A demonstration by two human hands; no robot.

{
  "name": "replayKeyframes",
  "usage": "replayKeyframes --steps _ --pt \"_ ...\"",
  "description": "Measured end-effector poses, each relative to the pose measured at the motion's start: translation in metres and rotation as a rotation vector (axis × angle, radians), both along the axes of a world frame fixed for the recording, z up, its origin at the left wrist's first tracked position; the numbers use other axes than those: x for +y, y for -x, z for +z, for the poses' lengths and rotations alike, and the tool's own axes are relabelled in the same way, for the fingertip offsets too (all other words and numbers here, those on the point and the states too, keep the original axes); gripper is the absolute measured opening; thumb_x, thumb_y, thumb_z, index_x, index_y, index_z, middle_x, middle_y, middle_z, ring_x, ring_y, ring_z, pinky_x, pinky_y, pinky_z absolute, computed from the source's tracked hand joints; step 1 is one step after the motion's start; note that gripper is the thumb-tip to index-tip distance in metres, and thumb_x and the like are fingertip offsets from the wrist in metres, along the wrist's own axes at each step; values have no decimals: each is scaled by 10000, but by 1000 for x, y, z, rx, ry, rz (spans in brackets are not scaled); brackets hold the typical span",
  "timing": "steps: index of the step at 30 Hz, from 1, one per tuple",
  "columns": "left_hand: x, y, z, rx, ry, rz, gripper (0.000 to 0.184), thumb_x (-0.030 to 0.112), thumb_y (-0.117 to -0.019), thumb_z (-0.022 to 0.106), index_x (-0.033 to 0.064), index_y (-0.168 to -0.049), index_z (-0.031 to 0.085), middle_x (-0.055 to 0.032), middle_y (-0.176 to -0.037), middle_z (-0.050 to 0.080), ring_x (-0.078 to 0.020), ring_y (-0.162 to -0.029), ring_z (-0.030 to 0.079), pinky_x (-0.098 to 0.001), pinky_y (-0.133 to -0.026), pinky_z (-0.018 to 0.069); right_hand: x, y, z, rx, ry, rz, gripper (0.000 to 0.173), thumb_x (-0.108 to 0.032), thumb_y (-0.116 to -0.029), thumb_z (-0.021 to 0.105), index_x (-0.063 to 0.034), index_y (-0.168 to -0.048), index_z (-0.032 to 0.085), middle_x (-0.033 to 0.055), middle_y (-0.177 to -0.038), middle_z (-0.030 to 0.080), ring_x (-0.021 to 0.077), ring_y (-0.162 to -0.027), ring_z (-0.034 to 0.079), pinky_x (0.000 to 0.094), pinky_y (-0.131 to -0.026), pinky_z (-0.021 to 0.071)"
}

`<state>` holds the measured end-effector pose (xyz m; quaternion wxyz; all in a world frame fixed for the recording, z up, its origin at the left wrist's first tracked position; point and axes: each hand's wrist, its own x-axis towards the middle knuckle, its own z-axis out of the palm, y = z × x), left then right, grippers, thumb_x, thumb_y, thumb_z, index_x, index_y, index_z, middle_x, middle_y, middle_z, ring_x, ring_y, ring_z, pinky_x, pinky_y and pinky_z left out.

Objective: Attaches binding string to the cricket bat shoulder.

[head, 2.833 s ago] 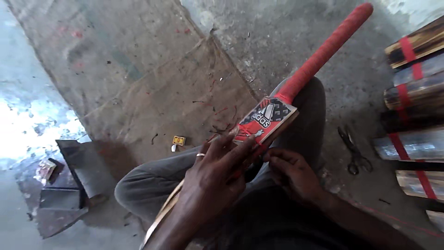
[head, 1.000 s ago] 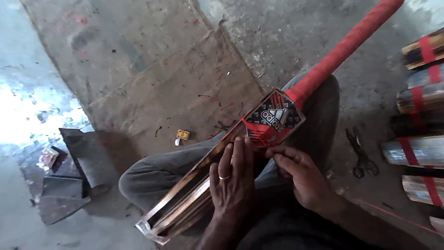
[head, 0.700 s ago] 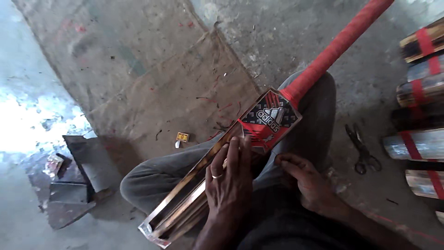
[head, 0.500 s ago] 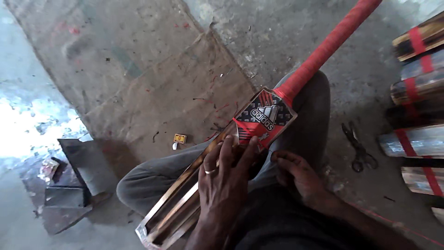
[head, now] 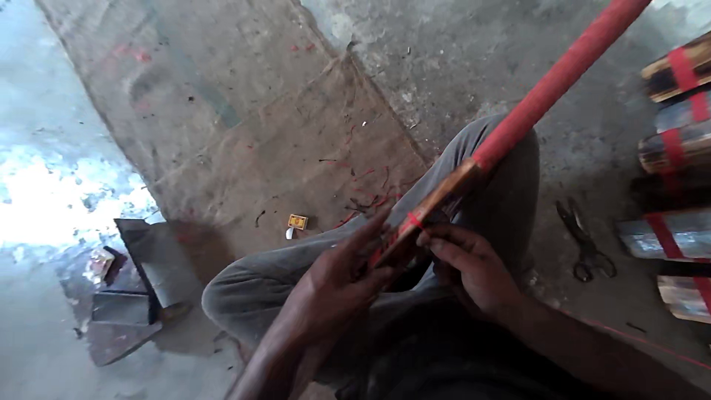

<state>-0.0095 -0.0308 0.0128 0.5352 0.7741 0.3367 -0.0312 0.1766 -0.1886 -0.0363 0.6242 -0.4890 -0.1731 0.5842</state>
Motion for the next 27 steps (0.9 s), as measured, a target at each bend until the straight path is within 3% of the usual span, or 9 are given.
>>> replayKeyframes --steps 1,4,6,9,12,16,21,25,27 --pt "-8 0 1 53 -291 29 657 372 -954 694 436 -1544 413 137 -1429 581 -81 -1142 646 -408 -873 601 8 -1 1 -8 12 3 252 -179 -1074 498 -91 -1183 708 36 -785 592 56 -526 433 189 -464 382" --pt "-49 -12 -20 204 -904 76 636 453 -950 651 293 -1538 468 -68 -1574 442 -361 -1423 419 -700 -1007 377 25 2 8 -7 88 7 268 -199 -1082 481 -111 -1215 697 8 -743 537 55 -506 392 185 -443 341" --pt "-73 -24 -45 340 -1022 68 878 522 -860 724 282 -1607 331 -54 -1688 237 -354 -1529 256 -760 -1060 280 23 6 11 -44 127 14 266 -223 -1070 485 -142 -1215 693 -10 -664 423 59 -478 347 190 -427 312" --pt "-77 -29 -67 306 -1018 92 981 425 -834 751 254 -1643 223 -64 -1722 113 -315 -1558 183 -662 -1116 307 -4 5 2 -172 163 25 257 -229 -1064 502 -151 -1199 707 12 -704 491 81 -514 388 215 -459 351" --pt "-69 -30 -63 256 -971 58 1055 431 -774 781 215 -1643 223 -81 -1712 158 -336 -1541 227 -641 -1073 370 -38 1 -18 -223 214 3 250 -208 -1053 511 -156 -1164 729 17 -783 576 90 -576 446 231 -510 396" --pt "-60 -27 -57 244 -911 26 1049 466 -752 769 237 -1635 250 -63 -1701 205 -348 -1516 278 -643 -1033 406 -60 1 -33 -106 207 -44 241 -210 -1051 515 -146 -1160 720 12 -680 487 77 -510 398 227 -462 366" --pt "-46 -23 -45 190 -750 -37 886 516 -800 733 509 -1572 298 -46 -1704 197 -371 -1491 318 -661 -926 448 -57 -5 -25 -112 165 20 229 -205 -1055 514 -136 -1117 723 26 -684 515 74 -505 418 220 -462 382" --pt "-26 -14 -15 111 -225 -79 915 394 -783 789 593 -1533 304 110 -1636 335 -165 -1365 501 -620 -924 504 -42 -7 -6 -123 80 64 217 -185 -1054 525 -122 -1111 725 43 -711 557 79 -512 443 220 -470 406" --pt "-15 -12 0 87 138 -75 930 272 -792 808 569 -1534 333 160 -1461 531 -70 -1083 658 -428 -815 622 -34 -7 0 -106 32 74 204 -179 -1052 537 -117 -1108 723 37 -716 561 68 -523 456 207 -477 414"
